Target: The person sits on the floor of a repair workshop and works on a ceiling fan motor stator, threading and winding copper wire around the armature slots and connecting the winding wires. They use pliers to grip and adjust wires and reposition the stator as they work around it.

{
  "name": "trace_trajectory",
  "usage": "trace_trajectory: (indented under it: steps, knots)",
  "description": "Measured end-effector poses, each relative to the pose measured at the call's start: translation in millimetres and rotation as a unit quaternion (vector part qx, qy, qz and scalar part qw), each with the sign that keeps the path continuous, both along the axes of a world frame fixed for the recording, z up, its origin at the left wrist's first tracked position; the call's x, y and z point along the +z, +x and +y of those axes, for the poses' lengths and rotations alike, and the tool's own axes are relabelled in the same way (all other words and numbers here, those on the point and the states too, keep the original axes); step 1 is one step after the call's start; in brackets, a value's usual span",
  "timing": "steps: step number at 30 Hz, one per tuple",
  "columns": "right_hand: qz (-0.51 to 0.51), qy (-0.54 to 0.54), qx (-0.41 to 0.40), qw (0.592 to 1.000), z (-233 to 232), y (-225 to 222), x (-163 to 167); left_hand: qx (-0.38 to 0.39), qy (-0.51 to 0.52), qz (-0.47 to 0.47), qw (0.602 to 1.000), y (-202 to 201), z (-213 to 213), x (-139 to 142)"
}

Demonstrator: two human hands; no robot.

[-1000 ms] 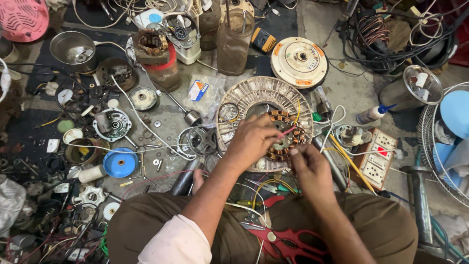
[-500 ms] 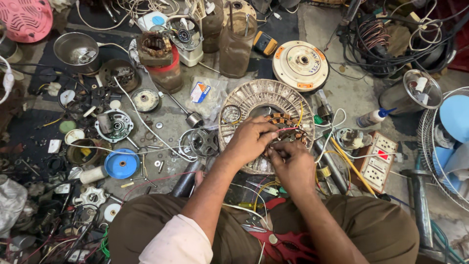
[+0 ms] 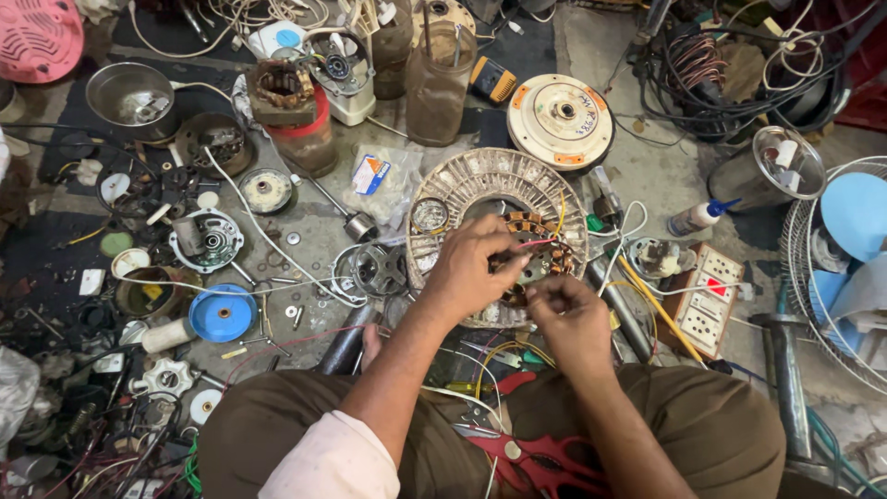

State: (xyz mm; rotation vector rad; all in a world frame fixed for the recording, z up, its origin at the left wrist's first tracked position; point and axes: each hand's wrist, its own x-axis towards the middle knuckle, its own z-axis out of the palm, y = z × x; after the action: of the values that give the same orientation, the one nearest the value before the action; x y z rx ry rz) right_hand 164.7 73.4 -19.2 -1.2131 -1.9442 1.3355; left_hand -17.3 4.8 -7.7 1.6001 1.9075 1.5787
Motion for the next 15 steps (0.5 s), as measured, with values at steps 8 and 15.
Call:
trace_trajectory:
  steps: [8, 15]
  knots:
    - [0.081, -0.125, -0.032, 0.988, 1.3, 12.2, -3.0, -0.063, -0.076, 0.069, 0.993, 12.7, -9.3, 8.9]
    - [0.024, 0.24, 0.04, 0.97, -14.9, 7.6, 20.8, -0.072, -0.099, 0.164, 0.979, 9.5, -15.3, 24.7]
